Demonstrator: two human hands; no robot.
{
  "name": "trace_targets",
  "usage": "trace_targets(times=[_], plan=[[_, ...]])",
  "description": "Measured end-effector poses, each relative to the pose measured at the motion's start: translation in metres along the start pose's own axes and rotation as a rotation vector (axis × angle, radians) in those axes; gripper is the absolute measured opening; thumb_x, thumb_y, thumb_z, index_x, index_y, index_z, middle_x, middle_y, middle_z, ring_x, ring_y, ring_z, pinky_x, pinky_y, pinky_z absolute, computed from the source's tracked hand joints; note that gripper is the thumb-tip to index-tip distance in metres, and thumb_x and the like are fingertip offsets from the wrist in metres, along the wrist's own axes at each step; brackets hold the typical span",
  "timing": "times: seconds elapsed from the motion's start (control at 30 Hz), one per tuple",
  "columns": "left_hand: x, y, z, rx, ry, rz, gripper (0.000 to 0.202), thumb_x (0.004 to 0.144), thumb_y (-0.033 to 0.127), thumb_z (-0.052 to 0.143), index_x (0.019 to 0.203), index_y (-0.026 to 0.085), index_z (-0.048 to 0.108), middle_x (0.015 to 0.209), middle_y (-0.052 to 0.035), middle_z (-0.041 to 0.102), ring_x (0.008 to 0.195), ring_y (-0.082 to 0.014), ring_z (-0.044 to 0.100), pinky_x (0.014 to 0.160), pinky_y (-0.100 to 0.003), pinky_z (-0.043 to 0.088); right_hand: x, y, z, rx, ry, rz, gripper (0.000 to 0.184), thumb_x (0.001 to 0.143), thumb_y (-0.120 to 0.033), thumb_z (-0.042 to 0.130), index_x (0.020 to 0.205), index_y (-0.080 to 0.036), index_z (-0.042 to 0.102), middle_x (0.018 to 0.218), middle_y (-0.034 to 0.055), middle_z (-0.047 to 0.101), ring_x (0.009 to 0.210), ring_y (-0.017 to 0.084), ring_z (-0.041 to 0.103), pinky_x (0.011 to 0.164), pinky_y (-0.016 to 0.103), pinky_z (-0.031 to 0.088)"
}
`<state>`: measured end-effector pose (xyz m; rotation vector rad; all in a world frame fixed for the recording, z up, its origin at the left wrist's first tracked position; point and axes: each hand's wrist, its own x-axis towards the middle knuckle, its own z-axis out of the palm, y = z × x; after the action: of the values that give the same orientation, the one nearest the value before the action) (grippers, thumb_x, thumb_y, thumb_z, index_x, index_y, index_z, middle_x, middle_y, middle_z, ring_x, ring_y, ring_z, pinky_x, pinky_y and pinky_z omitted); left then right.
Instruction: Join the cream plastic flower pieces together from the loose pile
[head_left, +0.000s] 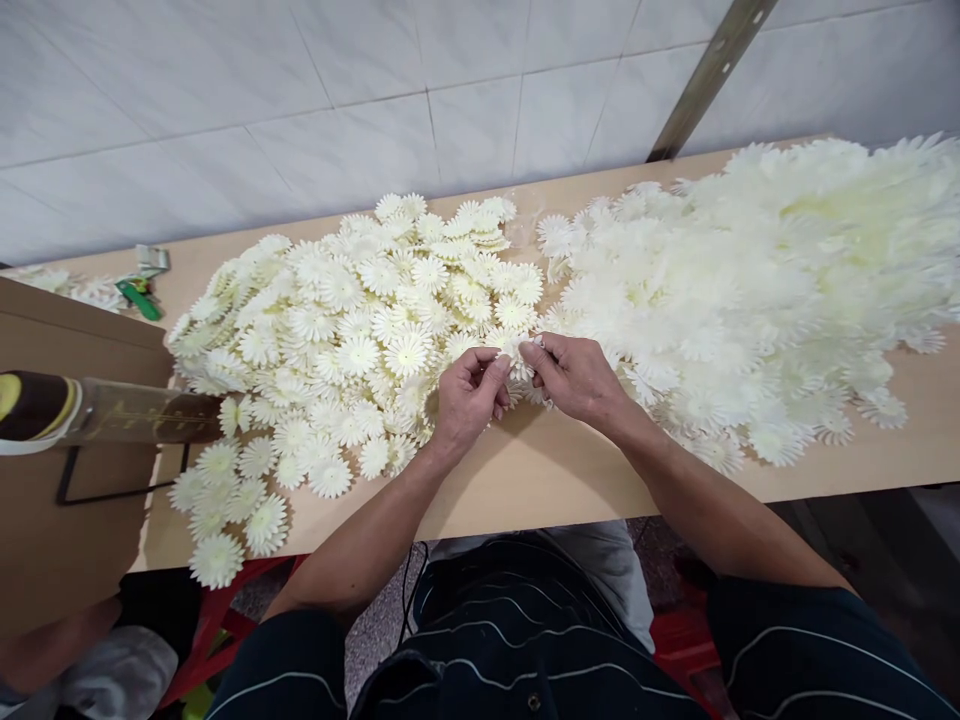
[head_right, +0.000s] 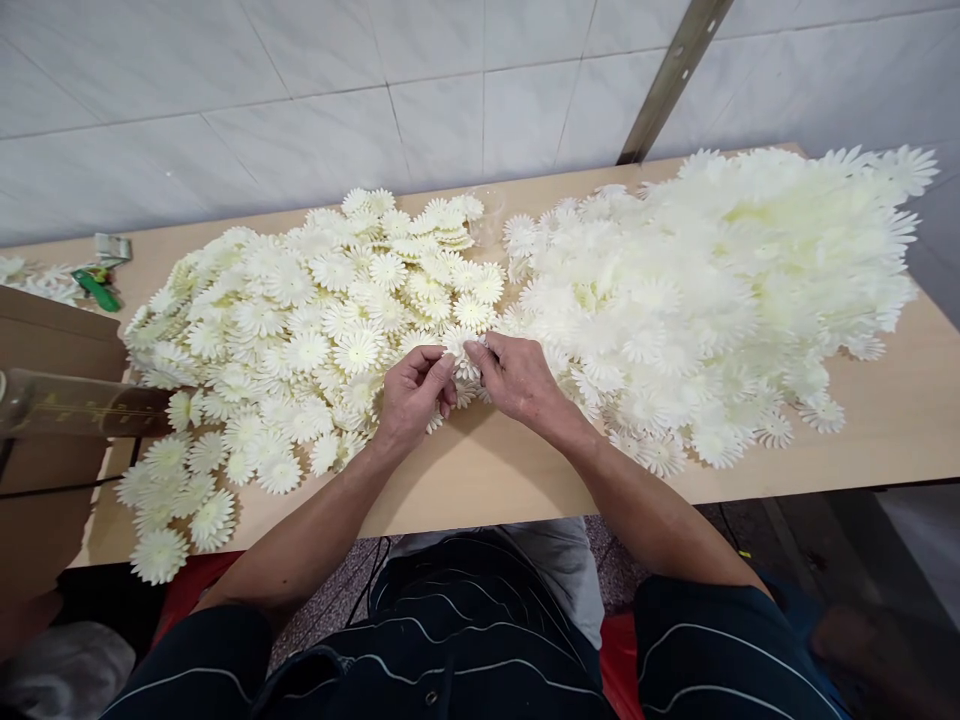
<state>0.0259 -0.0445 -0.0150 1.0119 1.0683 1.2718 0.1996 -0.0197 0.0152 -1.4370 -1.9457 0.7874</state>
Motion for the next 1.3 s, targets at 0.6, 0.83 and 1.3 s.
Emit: trace_targets(times=[0.6,0.83,1.3], plan=[[-0.001,0.013,0.001,-0.169,-0.097,-0.194,0.053,0.069,0.054,0.093,0.097,0.021,0.062,0.055,0.0062,0.062,0.045,-0.0129,0.057,0.037,-0.021,0.041,0.0,-0.002,0.005,-0.037,0.181,-0.056,0.032,0.101,-0.048,0.064,0.097,-0.019,0.078,0.08,0.005,0.077,0.066,0.018,0.062,0.069,0.031,0.045],[-0.001,0.013,0.0,-0.235,-0.152,-0.258,0.051,0.071,0.058,0.092,0.092,0.021,0.064,0.056,0.0029,0.061,0.049,-0.0146,0.061,0.039,-0.022,0.042,-0.001,-0.005,0.003,0.062,0.197,-0.034,0.029,0.101,-0.046,0.07,0.092,-0.021,0.083,0.082,0.0052,0.08,0.072,0.021,0.069,0.072,0.034,0.052],[0.002,0.008,-0.002,-0.12,-0.1,-0.201,0.06,0.075,0.074,0.089,0.083,0.019,0.066,0.052,0.0017,0.063,0.039,-0.0101,0.052,0.037,-0.021,0.039,-0.004,0.0,0.0,0.132,0.231,0.002,0.039,0.094,-0.054,0.079,0.114,-0.021,0.074,0.1,0.0086,0.081,0.083,0.023,0.074,0.075,0.036,0.059]])
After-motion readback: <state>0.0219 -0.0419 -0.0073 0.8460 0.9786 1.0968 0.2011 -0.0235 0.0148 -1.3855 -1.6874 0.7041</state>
